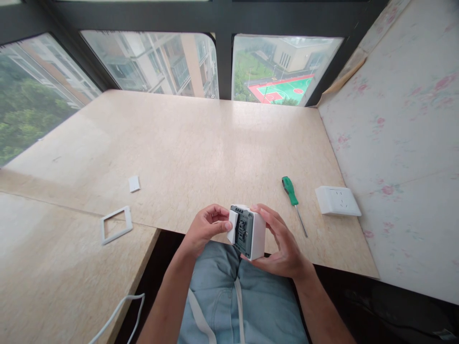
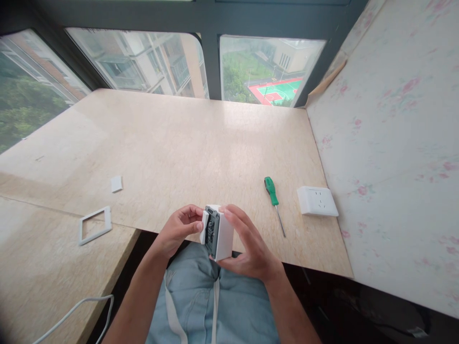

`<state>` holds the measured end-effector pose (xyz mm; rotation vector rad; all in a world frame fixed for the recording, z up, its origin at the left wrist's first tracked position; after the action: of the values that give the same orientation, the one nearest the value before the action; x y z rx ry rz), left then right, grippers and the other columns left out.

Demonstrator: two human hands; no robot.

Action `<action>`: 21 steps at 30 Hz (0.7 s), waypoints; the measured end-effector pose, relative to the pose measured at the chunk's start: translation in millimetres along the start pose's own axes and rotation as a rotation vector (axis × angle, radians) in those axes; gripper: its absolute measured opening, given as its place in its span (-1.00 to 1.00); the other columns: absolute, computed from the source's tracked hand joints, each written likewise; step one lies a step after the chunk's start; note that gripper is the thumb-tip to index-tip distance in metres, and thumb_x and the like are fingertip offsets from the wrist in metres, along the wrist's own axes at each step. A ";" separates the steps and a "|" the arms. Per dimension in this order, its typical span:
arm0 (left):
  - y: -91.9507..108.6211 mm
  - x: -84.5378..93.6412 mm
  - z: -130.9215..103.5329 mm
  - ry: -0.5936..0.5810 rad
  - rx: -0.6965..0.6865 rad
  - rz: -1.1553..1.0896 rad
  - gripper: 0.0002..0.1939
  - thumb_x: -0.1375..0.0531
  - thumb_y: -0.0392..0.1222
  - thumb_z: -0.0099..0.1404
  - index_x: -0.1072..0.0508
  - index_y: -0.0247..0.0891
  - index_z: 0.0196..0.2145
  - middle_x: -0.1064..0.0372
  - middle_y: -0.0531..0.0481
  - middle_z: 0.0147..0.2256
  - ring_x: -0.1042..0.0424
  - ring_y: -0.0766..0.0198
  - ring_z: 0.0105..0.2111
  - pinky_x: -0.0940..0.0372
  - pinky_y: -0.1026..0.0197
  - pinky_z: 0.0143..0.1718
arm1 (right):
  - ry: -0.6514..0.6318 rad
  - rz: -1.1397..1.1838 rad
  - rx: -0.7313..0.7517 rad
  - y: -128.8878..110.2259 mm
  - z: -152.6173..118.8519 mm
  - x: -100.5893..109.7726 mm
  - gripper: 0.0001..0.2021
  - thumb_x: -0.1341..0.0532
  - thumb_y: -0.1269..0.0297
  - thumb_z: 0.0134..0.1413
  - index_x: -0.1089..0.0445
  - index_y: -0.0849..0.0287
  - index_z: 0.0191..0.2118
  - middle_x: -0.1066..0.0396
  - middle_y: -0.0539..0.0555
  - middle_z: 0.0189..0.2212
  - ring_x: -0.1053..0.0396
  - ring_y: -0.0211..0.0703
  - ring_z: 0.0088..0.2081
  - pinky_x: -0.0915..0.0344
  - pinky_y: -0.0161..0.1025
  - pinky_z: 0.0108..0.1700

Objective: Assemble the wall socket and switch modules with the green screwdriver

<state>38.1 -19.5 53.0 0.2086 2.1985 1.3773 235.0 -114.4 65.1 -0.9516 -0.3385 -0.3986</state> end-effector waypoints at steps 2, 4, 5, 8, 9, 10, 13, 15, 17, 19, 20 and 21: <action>0.2 -2.4 -3.9 -0.062 0.006 -0.034 -0.53 -0.53 -0.12 -0.01 -0.53 -0.27 -0.16 -0.57 -0.12 -0.21 -0.53 0.18 -0.20 -0.37 0.22 -0.18 | 0.026 0.043 -0.004 -1.4 -2.0 0.3 0.00 -0.45 0.37 -0.06 0.09 -0.03 0.42 -0.19 0.32 0.27 -0.24 0.23 0.28 -0.44 0.15 0.11; 0.5 -6.1 -8.6 -0.126 0.023 -0.069 -0.49 -0.49 -0.10 0.07 -0.48 -0.23 -0.05 -0.57 -0.16 -0.14 -0.54 0.12 -0.15 -0.38 0.20 -0.17 | 0.054 0.083 -0.005 -3.0 -3.6 0.4 0.00 -0.46 0.38 -0.08 0.07 -0.02 0.42 -0.19 0.33 0.27 -0.25 0.24 0.27 -0.43 0.19 0.12; 0.8 -8.2 -11.0 -0.149 0.026 -0.079 -0.50 -0.47 -0.09 0.11 -0.47 -0.22 -0.03 -0.57 -0.17 -0.13 -0.55 0.10 -0.14 -0.38 0.19 -0.17 | 0.064 0.096 -0.007 -3.8 -4.3 0.5 0.00 -0.46 0.38 -0.09 0.06 -0.01 0.42 -0.19 0.33 0.27 -0.25 0.25 0.27 -0.42 0.20 0.12; 3.0 -14.2 -17.4 -0.176 -0.014 -0.066 -0.52 -0.43 -0.07 0.17 -0.45 -0.18 0.01 -0.55 -0.18 -0.08 -0.54 0.06 -0.09 -0.38 0.15 -0.12 | 0.080 0.112 -0.021 -5.4 -6.5 0.6 0.00 -0.47 0.40 -0.12 0.02 -0.03 0.40 -0.20 0.32 0.26 -0.24 0.26 0.28 -0.41 0.23 0.12; 3.8 -15.8 -19.1 -0.181 -0.037 -0.052 -0.53 -0.42 -0.06 0.19 -0.45 -0.17 0.02 -0.55 -0.18 -0.06 -0.53 0.06 -0.06 -0.37 0.14 -0.09 | 0.081 0.122 -0.025 -5.5 -7.4 0.6 -0.01 -0.47 0.40 -0.12 0.01 -0.03 0.40 -0.21 0.31 0.26 -0.23 0.26 0.28 -0.42 0.23 0.12; 4.3 -17.2 -20.6 -0.186 -0.057 -0.038 -0.53 -0.41 -0.06 0.20 -0.45 -0.16 0.03 -0.53 -0.18 -0.03 -0.52 0.06 -0.04 -0.37 0.13 -0.06 | 0.083 0.140 -0.027 -5.4 -8.3 0.6 -0.02 -0.47 0.41 -0.12 0.00 -0.02 0.39 -0.21 0.31 0.25 -0.22 0.25 0.28 -0.42 0.21 0.12; 4.2 -19.8 -24.0 -0.196 -0.085 -0.015 -0.54 -0.38 -0.07 0.24 -0.43 -0.13 0.07 -0.51 -0.18 0.01 -0.49 0.07 0.00 -0.36 0.12 0.00 | 0.092 0.216 -0.035 -4.1 -11.5 0.0 -0.03 -0.47 0.41 -0.13 -0.02 0.01 0.38 -0.19 0.31 0.26 -0.19 0.23 0.30 -0.42 0.18 0.14; 3.1 -20.7 -25.7 -0.194 -0.098 -0.015 -0.53 -0.38 -0.07 0.25 -0.41 -0.13 0.08 -0.49 -0.19 0.03 -0.48 0.06 0.02 -0.35 0.11 0.01 | 0.101 0.252 -0.042 -3.2 -13.5 -0.7 -0.03 -0.47 0.42 -0.14 -0.03 0.01 0.38 -0.17 0.30 0.26 -0.18 0.22 0.31 -0.39 0.19 0.17; 1.8 -21.5 -27.2 -0.193 -0.105 -0.019 -0.53 -0.37 -0.07 0.26 -0.40 -0.14 0.09 -0.48 -0.19 0.03 -0.47 0.06 0.03 -0.35 0.12 0.02 | 0.109 0.270 -0.051 -3.0 -15.1 -1.2 -0.02 -0.47 0.43 -0.16 -0.03 0.00 0.37 -0.17 0.30 0.25 -0.17 0.23 0.31 -0.36 0.22 0.19; 0.4 -22.8 -28.3 -0.186 -0.105 -0.026 -0.52 -0.37 -0.07 0.26 -0.39 -0.14 0.09 -0.47 -0.20 0.03 -0.47 0.07 0.03 -0.36 0.13 0.00 | 0.117 0.278 -0.058 -3.3 -15.9 -1.1 -0.02 -0.48 0.42 -0.17 -0.04 -0.01 0.37 -0.19 0.29 0.23 -0.18 0.24 0.30 -0.36 0.23 0.19; -0.4 -23.5 -28.7 -0.180 -0.103 -0.034 -0.52 -0.37 -0.07 0.26 -0.39 -0.14 0.09 -0.47 -0.20 0.03 -0.47 0.07 0.03 -0.36 0.14 -0.01 | 0.124 0.276 -0.061 -3.6 -16.0 -0.7 -0.03 -0.48 0.40 -0.17 -0.05 -0.01 0.36 -0.20 0.29 0.23 -0.19 0.24 0.29 -0.36 0.23 0.18; -1.3 -24.3 -29.0 -0.172 -0.105 -0.043 -0.51 -0.38 -0.06 0.25 -0.38 -0.14 0.09 -0.46 -0.20 0.04 -0.46 0.06 0.03 -0.37 0.14 -0.01 | 0.130 0.270 -0.065 -3.9 -15.9 -0.2 -0.04 -0.48 0.39 -0.17 -0.06 -0.02 0.36 -0.21 0.28 0.22 -0.20 0.24 0.29 -0.38 0.23 0.17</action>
<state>44.0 -52.6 70.3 0.2311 1.9740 1.3926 234.7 -129.8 59.2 -1.0145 -0.0771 -0.2233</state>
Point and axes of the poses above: each hand's wrist, its own z-axis towards the middle knuckle, its own x-axis out of the back of the hand, y = z × x, the point moved 1 cm from there along z, towards the middle knuckle
